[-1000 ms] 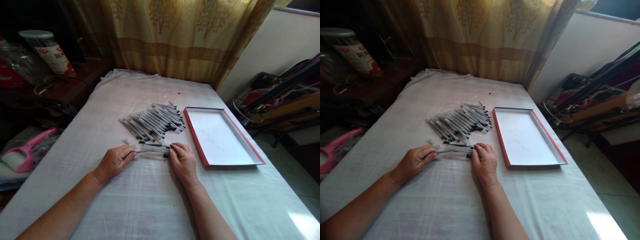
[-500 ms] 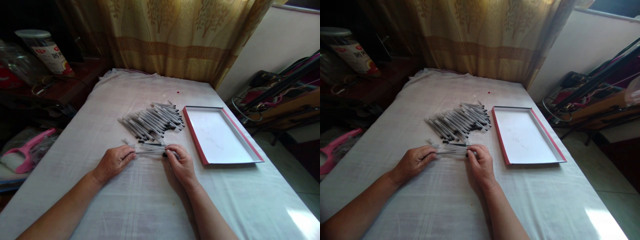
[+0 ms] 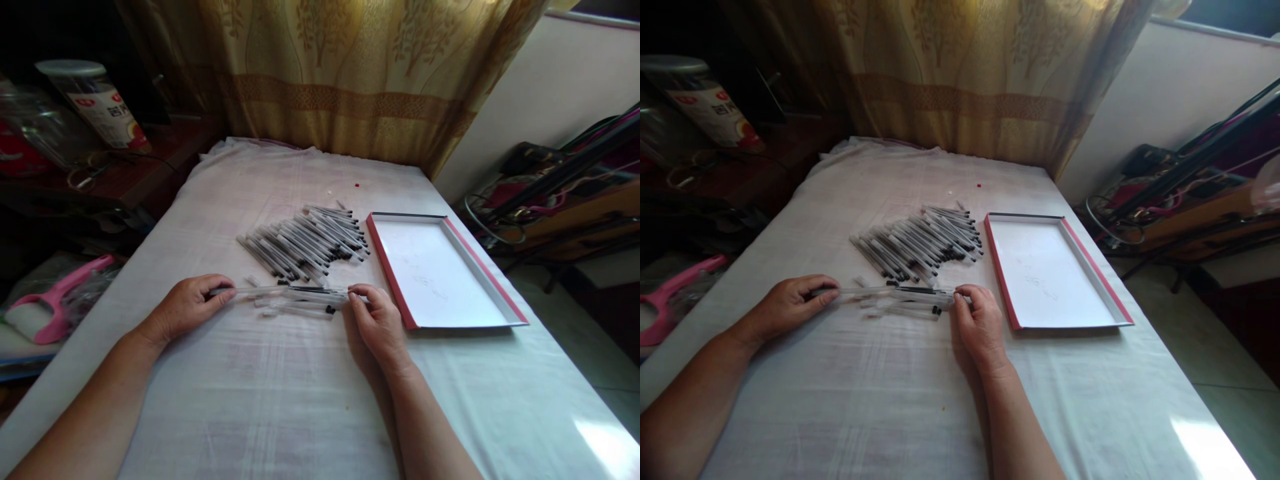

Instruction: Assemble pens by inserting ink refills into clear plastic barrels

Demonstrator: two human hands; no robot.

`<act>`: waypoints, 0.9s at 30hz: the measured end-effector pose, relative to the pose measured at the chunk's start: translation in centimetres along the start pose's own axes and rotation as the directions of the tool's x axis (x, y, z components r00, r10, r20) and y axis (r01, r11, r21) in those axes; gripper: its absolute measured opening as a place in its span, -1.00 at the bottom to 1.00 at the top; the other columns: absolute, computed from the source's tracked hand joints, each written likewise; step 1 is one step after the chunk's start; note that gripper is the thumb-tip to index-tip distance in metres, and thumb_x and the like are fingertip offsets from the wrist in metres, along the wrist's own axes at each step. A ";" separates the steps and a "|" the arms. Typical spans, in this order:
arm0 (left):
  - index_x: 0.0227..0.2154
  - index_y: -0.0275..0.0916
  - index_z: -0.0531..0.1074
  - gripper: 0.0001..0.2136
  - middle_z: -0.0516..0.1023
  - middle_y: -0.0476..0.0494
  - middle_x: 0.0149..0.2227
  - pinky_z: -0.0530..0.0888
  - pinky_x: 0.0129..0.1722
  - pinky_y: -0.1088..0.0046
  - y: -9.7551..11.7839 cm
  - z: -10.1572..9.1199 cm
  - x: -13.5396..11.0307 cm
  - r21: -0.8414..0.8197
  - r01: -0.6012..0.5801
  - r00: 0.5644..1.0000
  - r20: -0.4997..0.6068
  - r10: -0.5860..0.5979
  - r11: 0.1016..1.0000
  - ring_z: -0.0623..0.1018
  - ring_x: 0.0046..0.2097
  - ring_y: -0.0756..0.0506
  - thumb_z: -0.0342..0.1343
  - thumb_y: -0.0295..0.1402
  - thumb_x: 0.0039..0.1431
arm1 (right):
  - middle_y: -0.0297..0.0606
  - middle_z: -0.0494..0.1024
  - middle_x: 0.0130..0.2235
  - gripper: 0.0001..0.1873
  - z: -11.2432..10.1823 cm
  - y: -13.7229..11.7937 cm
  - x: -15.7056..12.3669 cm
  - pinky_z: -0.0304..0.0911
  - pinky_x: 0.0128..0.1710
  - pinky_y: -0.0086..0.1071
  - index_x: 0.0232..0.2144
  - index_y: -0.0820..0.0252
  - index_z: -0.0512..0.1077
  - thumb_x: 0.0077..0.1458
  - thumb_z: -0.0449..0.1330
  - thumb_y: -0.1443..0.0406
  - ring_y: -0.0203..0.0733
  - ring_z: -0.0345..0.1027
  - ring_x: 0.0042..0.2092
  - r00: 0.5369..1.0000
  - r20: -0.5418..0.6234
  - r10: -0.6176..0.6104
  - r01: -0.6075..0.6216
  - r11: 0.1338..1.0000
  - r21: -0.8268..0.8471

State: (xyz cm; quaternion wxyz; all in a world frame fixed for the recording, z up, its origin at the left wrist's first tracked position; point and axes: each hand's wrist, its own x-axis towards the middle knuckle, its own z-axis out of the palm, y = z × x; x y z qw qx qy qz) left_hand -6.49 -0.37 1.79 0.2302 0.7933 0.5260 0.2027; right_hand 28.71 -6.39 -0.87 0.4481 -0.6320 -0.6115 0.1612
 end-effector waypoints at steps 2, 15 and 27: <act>-0.35 -0.20 0.56 -0.64 0.65 -0.10 -0.34 0.49 -0.28 0.46 -0.3 -0.3 0.0 -0.040 0.037 0.999 0.018 -0.036 0.998 0.61 -0.29 -0.14 0.06 -0.01 0.14 | -0.16 0.61 -0.24 -0.83 0.1 0.1 -0.1 0.36 -0.13 -0.16 -0.34 0.10 0.52 0.16 0.13 0.22 -0.04 0.45 -0.13 1.000 0.013 -0.001 0.001 1.000 -0.003; -0.35 -0.22 0.51 -0.65 0.56 -0.03 -0.48 0.44 -0.49 0.53 1.8 0.5 0.1 -0.315 0.049 0.997 -0.046 -0.067 0.948 0.52 -0.44 -0.06 0.15 0.00 0.10 | -0.15 0.62 -0.19 -0.80 0.3 -0.8 -0.2 0.34 -0.05 -0.12 -0.24 0.09 0.54 0.13 0.14 0.24 -0.01 0.46 -0.10 0.997 -0.026 -0.072 0.070 0.995 -0.074; -0.20 -0.21 0.44 -0.78 0.59 -0.03 -0.35 0.47 -0.31 0.54 6.2 5.0 -0.8 -0.229 -0.256 0.966 -0.031 0.256 0.939 0.57 -0.36 0.00 0.03 -0.18 0.30 | -0.39 0.39 -0.66 -0.61 1.0 -3.9 -1.6 0.15 -0.55 -0.46 -0.60 0.16 0.42 0.19 0.08 0.12 -0.31 0.27 -0.58 0.952 0.306 -0.002 -0.059 0.980 0.191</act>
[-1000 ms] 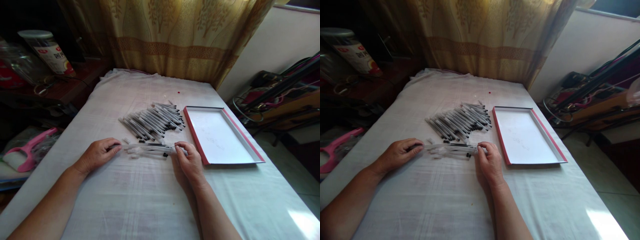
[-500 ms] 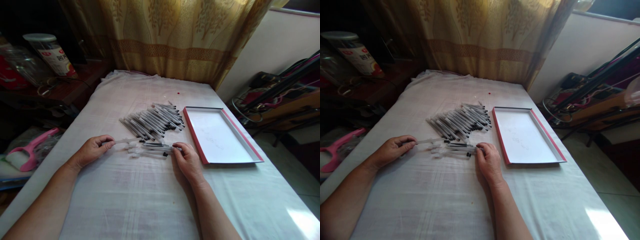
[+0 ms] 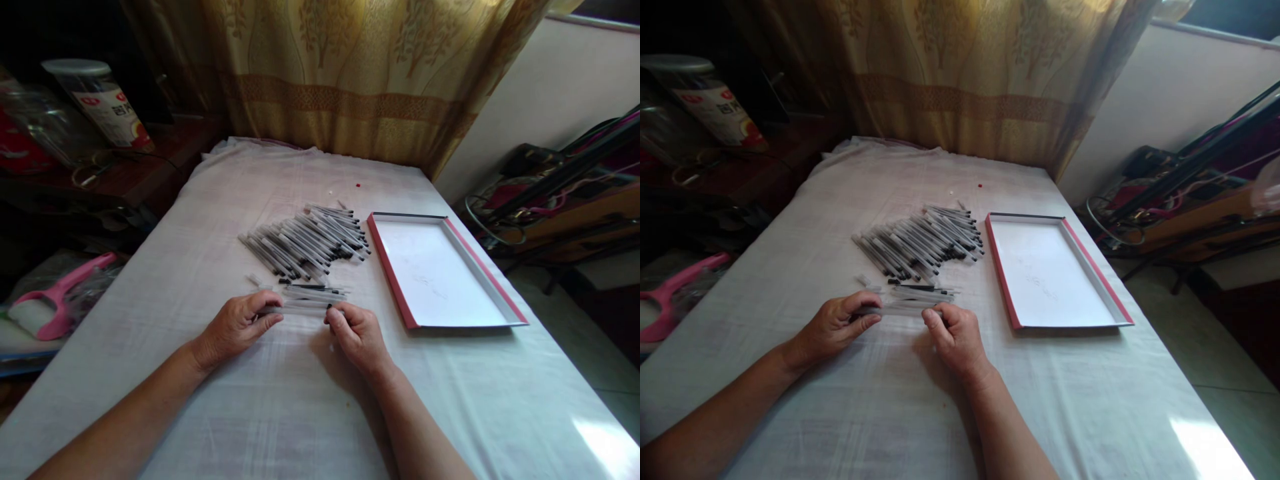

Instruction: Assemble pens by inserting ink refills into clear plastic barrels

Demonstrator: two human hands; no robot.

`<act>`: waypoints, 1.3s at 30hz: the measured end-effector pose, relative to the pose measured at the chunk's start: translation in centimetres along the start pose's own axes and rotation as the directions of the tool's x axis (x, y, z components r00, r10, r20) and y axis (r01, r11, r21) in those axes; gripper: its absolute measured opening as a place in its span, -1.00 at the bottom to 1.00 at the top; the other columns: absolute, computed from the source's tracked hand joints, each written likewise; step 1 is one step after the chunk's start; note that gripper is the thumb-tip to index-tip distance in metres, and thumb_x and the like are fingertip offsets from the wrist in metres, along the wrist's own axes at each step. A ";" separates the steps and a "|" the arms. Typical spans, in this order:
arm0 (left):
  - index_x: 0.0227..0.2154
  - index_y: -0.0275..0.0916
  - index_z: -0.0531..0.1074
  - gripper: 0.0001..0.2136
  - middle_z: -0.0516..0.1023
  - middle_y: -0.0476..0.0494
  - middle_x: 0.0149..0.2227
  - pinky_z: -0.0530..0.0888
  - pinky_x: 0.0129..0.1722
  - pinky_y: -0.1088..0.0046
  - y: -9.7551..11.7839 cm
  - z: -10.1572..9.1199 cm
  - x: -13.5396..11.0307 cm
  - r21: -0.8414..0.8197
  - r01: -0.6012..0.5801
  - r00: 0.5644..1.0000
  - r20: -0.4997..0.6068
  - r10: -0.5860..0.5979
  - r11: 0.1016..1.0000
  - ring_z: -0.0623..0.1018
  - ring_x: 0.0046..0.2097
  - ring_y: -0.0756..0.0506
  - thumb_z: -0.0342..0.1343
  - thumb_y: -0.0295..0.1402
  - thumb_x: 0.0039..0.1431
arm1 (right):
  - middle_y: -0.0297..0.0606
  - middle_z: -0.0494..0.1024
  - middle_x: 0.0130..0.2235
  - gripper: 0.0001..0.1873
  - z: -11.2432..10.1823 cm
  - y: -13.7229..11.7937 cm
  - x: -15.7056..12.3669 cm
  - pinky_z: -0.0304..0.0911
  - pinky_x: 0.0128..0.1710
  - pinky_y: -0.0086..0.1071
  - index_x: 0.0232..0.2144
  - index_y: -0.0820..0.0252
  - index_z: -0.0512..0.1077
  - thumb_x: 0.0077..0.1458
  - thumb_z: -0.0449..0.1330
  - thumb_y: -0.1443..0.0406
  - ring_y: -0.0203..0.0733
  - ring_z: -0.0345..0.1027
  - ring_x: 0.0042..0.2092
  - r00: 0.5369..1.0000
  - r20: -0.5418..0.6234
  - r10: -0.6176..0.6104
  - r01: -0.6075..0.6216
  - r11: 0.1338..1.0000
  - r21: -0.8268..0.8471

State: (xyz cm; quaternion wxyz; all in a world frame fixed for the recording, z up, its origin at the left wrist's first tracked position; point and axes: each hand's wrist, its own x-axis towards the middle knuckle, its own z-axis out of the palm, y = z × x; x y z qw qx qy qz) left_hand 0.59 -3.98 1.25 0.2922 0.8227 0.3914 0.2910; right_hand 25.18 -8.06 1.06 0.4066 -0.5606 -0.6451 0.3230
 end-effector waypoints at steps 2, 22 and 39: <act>-0.20 -0.19 0.44 -0.77 0.60 -0.04 -0.34 0.46 -0.31 0.55 -0.1 -0.1 0.0 0.078 -0.057 0.998 0.002 0.057 0.995 0.57 -0.36 0.00 0.01 -0.16 0.33 | -0.38 0.41 -0.65 -0.62 0.1 0.1 0.1 0.16 -0.55 -0.47 -0.59 0.17 0.42 0.18 0.10 0.12 -0.31 0.28 -0.58 0.999 0.010 0.041 -0.042 0.997 0.071; -0.29 -0.24 0.46 -0.70 0.54 -0.04 -0.39 0.43 -0.37 0.50 -3.0 -2.4 0.8 0.077 0.117 0.970 -0.221 -0.097 0.990 0.51 -0.39 -0.02 0.07 -0.08 0.25 | -0.21 0.61 -0.25 -0.87 -1.2 2.1 1.2 0.37 -0.15 -0.23 -0.29 0.10 0.56 0.15 0.20 0.27 -0.11 0.47 -0.19 0.963 -0.192 -0.189 0.165 0.977 -0.136; -0.08 -0.22 0.47 -0.72 0.57 -0.21 -0.10 0.48 -0.05 0.26 -4.5 -0.8 0.8 0.426 -0.072 0.954 -0.235 0.187 0.902 0.55 -0.06 -0.17 -0.01 -0.18 0.34 | -0.19 0.61 -0.26 -0.80 -0.5 2.8 2.6 0.34 -0.10 -0.23 -0.33 0.10 0.55 0.20 0.12 0.24 -0.07 0.47 -0.16 0.946 -0.265 -0.188 0.088 0.933 -0.348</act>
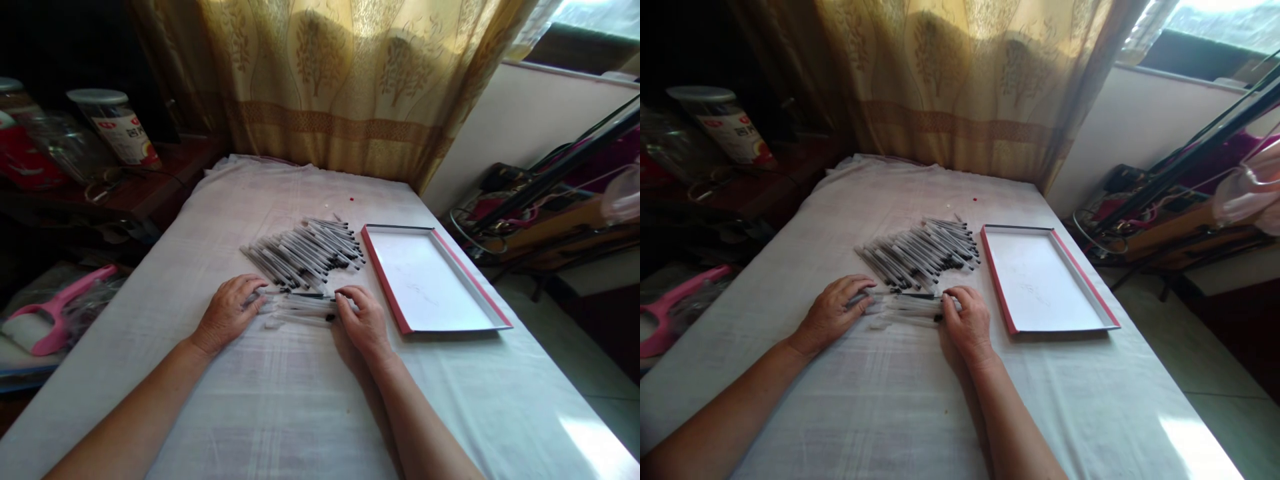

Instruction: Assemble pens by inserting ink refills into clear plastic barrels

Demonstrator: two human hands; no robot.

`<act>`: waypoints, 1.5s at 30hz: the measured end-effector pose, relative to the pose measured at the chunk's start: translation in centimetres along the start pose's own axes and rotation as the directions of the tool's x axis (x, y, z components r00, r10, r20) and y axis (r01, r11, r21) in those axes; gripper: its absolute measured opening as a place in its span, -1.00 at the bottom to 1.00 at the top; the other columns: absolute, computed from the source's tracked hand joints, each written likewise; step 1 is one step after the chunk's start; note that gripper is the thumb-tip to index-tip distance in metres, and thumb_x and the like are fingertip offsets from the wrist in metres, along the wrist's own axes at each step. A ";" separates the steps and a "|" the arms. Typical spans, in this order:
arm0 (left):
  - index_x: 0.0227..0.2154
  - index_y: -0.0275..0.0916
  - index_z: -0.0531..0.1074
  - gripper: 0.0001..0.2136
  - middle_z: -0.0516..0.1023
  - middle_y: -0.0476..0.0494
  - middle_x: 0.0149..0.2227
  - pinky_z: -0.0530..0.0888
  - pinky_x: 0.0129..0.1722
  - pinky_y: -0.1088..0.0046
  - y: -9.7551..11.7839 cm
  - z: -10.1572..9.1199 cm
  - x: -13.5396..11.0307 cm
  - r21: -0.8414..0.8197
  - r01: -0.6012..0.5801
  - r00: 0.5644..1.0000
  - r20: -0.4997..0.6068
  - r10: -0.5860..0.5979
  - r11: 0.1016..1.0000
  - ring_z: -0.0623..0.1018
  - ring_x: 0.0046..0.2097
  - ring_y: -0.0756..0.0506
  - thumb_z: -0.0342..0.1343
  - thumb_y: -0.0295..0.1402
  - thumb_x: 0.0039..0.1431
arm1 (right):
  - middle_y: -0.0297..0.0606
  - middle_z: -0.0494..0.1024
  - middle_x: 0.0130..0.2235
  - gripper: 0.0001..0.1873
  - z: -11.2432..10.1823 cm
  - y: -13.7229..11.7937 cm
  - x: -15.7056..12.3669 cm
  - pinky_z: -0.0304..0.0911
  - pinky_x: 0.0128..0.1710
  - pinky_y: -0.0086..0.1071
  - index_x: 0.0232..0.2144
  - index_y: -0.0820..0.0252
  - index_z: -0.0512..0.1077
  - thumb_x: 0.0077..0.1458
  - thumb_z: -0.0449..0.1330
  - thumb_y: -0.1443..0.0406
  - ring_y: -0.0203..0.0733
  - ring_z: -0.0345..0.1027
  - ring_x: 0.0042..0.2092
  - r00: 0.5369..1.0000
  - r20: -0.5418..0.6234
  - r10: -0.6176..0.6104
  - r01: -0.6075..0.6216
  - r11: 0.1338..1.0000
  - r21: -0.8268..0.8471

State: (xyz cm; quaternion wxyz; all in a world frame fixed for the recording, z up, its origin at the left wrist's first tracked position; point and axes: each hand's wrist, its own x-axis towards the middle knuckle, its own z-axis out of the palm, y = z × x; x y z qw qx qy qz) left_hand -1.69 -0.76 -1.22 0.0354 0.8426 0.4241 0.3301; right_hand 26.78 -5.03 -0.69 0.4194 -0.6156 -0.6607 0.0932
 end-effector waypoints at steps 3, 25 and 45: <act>-0.08 -0.21 0.48 -0.73 0.57 -0.21 -0.10 0.49 -0.04 0.29 -0.1 0.1 -0.1 -0.032 0.018 1.000 0.000 -0.018 0.999 0.56 -0.07 -0.15 -0.01 -0.21 0.34 | -0.17 0.62 -0.23 -0.78 0.3 0.2 1.3 0.34 -0.14 -0.24 -0.28 0.12 0.56 0.18 0.13 0.21 -0.06 0.48 -0.16 0.997 0.040 0.071 -0.068 0.996 -0.059; 0.08 -0.20 0.36 -0.67 0.46 -0.31 0.10 0.43 0.08 0.17 1.5 -1.1 0.3 0.209 -0.146 0.945 -0.259 0.199 0.967 0.47 0.12 -0.23 0.11 -0.30 0.28 | -0.24 0.61 -0.41 -0.79 -0.9 -1.7 -1.3 0.30 -0.36 -0.37 -0.48 0.10 0.58 0.09 0.21 0.19 -0.18 0.44 -0.36 0.996 0.085 -0.001 -0.025 0.955 0.297; -0.16 -0.24 0.44 -0.63 0.53 0.01 -0.53 0.45 -0.51 0.52 3.6 -1.6 -0.4 -0.589 0.466 0.877 0.210 -0.433 0.660 0.49 -0.53 0.00 0.11 -0.03 0.18 | -0.20 0.64 -0.29 -0.85 -1.0 -1.7 -1.9 0.40 -0.31 -0.35 -0.33 0.07 0.65 0.02 0.28 0.30 -0.14 0.51 -0.23 0.991 0.072 0.111 -0.132 0.833 0.538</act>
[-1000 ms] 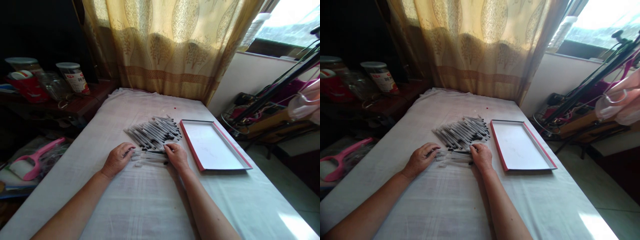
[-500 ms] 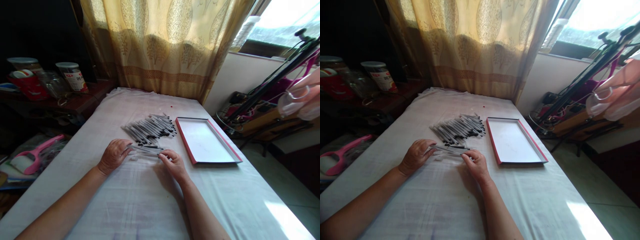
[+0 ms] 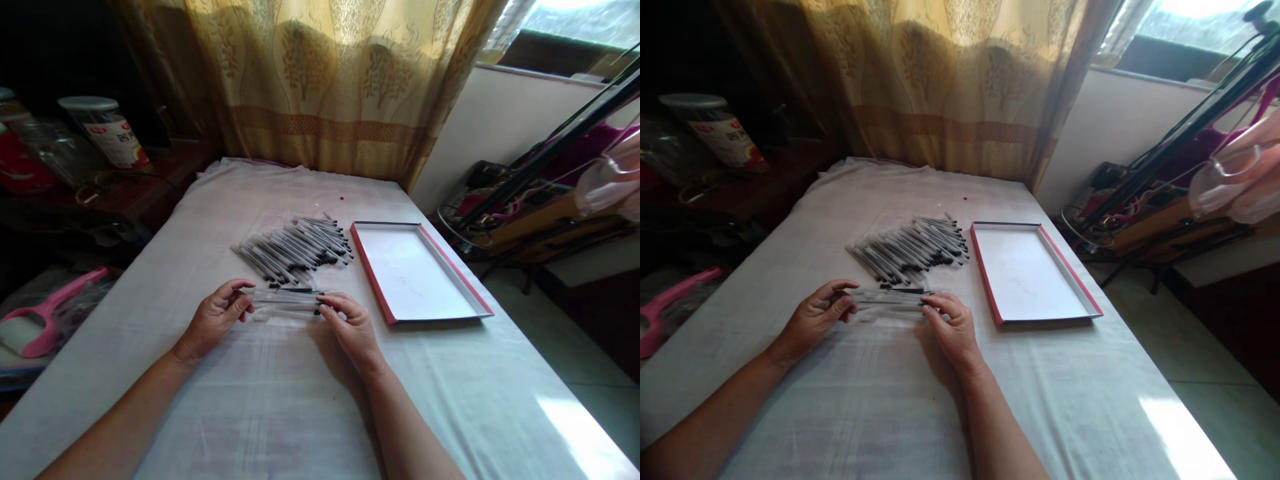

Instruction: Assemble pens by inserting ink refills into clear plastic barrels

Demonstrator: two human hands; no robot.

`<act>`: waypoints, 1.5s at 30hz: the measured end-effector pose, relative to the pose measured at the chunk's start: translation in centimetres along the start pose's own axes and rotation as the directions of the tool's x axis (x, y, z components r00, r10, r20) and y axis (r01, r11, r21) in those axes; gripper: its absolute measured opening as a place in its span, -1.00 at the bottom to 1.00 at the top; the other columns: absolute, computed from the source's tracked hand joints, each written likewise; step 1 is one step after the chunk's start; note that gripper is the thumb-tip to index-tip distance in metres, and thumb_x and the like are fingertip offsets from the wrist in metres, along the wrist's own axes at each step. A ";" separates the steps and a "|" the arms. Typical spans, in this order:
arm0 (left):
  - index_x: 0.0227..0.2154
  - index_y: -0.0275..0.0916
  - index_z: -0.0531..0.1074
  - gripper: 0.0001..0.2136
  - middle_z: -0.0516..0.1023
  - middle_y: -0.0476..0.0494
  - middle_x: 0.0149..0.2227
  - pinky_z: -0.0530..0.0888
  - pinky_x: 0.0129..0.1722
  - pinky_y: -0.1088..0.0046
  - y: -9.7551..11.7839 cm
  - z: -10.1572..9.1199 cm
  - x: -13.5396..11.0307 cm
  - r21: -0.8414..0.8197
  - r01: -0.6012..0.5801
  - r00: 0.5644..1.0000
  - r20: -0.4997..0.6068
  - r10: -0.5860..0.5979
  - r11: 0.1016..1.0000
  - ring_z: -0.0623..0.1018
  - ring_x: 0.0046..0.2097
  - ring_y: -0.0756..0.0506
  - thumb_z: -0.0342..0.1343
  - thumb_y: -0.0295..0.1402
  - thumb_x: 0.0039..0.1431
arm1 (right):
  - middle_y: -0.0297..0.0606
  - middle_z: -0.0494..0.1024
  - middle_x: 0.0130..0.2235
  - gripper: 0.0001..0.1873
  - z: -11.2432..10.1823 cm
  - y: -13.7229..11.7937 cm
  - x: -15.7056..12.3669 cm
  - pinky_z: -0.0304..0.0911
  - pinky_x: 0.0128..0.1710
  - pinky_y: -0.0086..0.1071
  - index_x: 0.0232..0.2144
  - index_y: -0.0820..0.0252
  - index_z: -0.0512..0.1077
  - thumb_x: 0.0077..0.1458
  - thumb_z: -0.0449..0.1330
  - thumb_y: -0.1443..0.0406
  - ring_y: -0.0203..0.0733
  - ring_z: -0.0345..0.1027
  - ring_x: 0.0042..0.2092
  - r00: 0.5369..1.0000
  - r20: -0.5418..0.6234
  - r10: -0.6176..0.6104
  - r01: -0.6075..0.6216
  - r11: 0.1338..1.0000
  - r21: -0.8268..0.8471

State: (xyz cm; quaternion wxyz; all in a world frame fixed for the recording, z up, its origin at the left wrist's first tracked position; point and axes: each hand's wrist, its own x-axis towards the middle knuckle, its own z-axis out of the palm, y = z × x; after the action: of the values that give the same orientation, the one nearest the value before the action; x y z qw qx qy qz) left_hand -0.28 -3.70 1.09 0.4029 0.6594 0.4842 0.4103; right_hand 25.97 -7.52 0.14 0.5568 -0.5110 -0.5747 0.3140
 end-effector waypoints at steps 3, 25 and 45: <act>-0.22 -0.24 0.41 -0.59 0.46 0.05 -0.61 0.42 -0.57 0.54 0.0 -0.1 0.0 -0.108 0.098 0.995 0.028 -0.096 0.989 0.45 -0.58 0.01 0.11 0.05 0.15 | -0.19 0.64 -0.28 -0.85 0.3 -0.1 -0.2 0.40 -0.30 -0.35 -0.32 0.08 0.65 0.05 0.27 0.30 -0.15 0.50 -0.24 1.000 0.002 -0.008 0.008 1.000 -0.028; -0.25 -0.20 0.43 -0.73 0.52 -0.01 -0.51 0.51 -0.38 0.47 -0.8 0.0 -0.1 -0.003 0.097 0.995 0.037 -0.097 0.995 0.54 -0.45 -0.05 0.15 -0.09 0.16 | -0.22 0.63 -0.34 -0.87 0.4 0.4 -0.1 0.42 -0.27 -0.33 -0.33 0.09 0.62 0.10 0.25 0.32 -0.15 0.51 -0.28 0.998 -0.053 0.014 -0.019 0.995 -0.102; -0.16 -0.19 0.45 -0.74 0.54 -0.02 -0.39 0.51 -0.37 0.50 -1.1 0.3 -0.5 0.052 0.008 1.000 0.014 -0.009 0.999 0.54 -0.40 -0.02 0.16 -0.19 0.16 | -0.20 0.63 -0.33 -0.88 0.4 0.4 -0.2 0.42 -0.33 -0.34 -0.34 0.11 0.61 0.10 0.25 0.29 -0.13 0.52 -0.27 0.999 -0.042 0.032 -0.037 0.991 -0.132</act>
State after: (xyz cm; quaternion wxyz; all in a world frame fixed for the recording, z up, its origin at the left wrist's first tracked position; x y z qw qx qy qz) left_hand -0.48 -3.96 -0.11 0.3907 0.6707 0.4945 0.3910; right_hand 25.70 -7.46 -0.39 0.5273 -0.5628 -0.5742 0.2746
